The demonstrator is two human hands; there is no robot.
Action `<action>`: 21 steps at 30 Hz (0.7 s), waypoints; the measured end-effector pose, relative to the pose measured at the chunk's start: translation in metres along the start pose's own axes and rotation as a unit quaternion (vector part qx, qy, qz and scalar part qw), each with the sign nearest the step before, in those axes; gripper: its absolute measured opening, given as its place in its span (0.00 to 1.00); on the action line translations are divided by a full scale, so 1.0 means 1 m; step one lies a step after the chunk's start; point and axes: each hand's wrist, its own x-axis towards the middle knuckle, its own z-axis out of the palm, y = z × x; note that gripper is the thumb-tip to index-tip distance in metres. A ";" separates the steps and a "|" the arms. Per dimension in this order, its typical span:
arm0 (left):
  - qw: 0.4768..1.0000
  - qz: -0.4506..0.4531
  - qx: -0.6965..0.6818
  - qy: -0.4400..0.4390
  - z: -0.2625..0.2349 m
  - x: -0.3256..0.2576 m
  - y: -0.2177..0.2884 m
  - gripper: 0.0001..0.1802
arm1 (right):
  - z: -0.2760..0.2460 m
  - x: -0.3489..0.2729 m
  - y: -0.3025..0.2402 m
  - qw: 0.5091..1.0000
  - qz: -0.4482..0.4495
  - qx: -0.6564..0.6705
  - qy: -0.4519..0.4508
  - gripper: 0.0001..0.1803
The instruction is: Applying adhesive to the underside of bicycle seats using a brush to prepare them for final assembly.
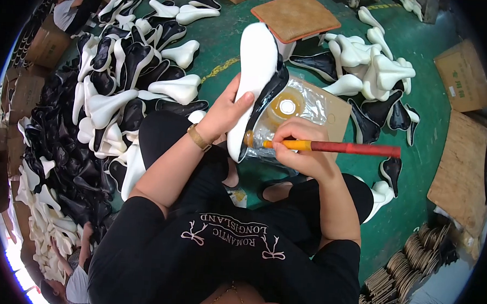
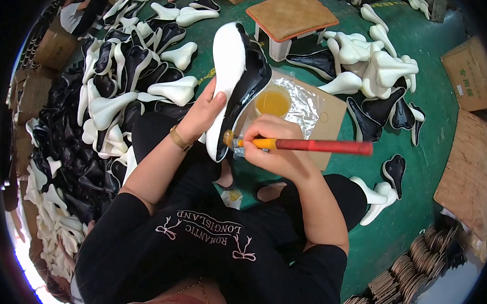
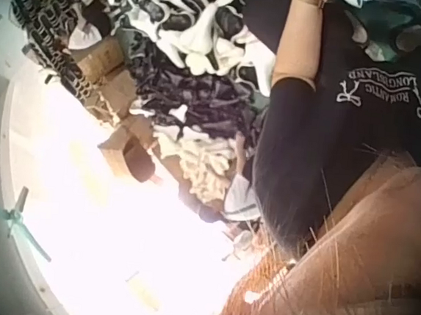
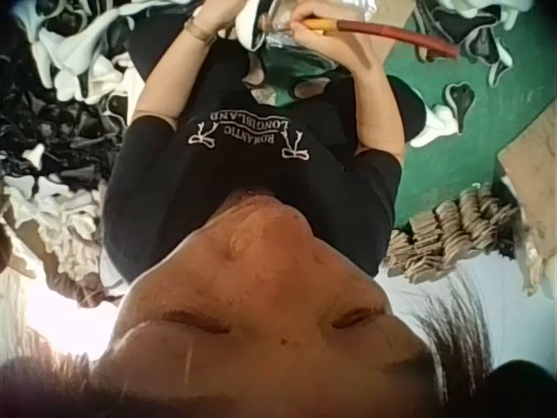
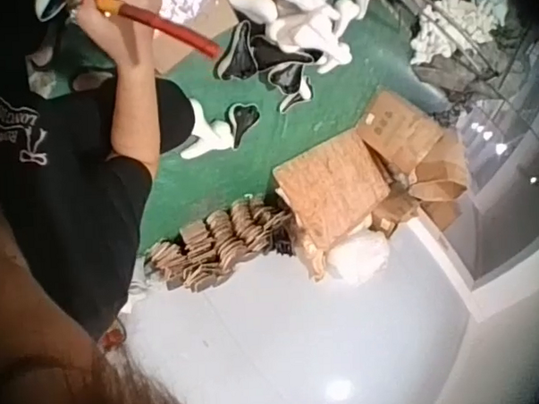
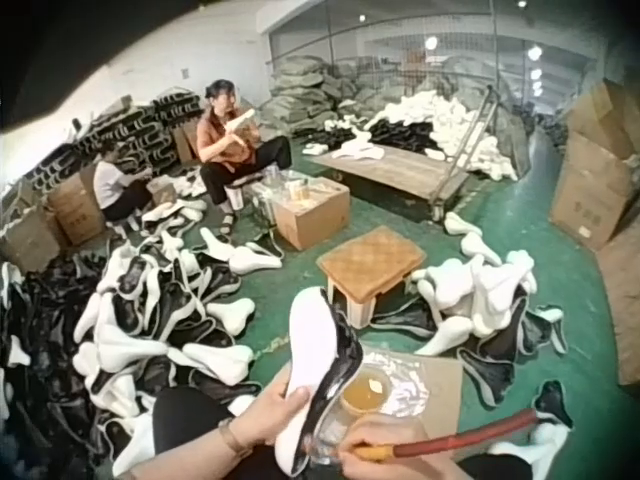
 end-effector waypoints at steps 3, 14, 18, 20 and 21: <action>0.999 0.033 0.032 0.008 -0.005 0.008 -0.002 0.37 | -0.003 0.000 0.002 0.999 0.018 0.028 -0.020 0.04; 0.996 0.087 0.027 0.025 -0.012 0.013 0.000 0.35 | -0.022 -0.002 0.028 0.993 0.043 -0.011 0.113 0.03; 0.964 0.188 0.181 0.052 -0.033 0.009 0.010 0.33 | -0.034 -0.002 0.050 0.957 0.208 0.034 0.200 0.07; 0.924 0.161 0.344 0.044 -0.038 0.001 0.028 0.26 | -0.032 -0.001 0.065 0.953 0.231 0.016 0.194 0.07; 0.937 0.062 0.343 -0.007 -0.043 0.001 0.023 0.24 | -0.029 0.001 0.073 0.952 0.249 0.002 0.179 0.08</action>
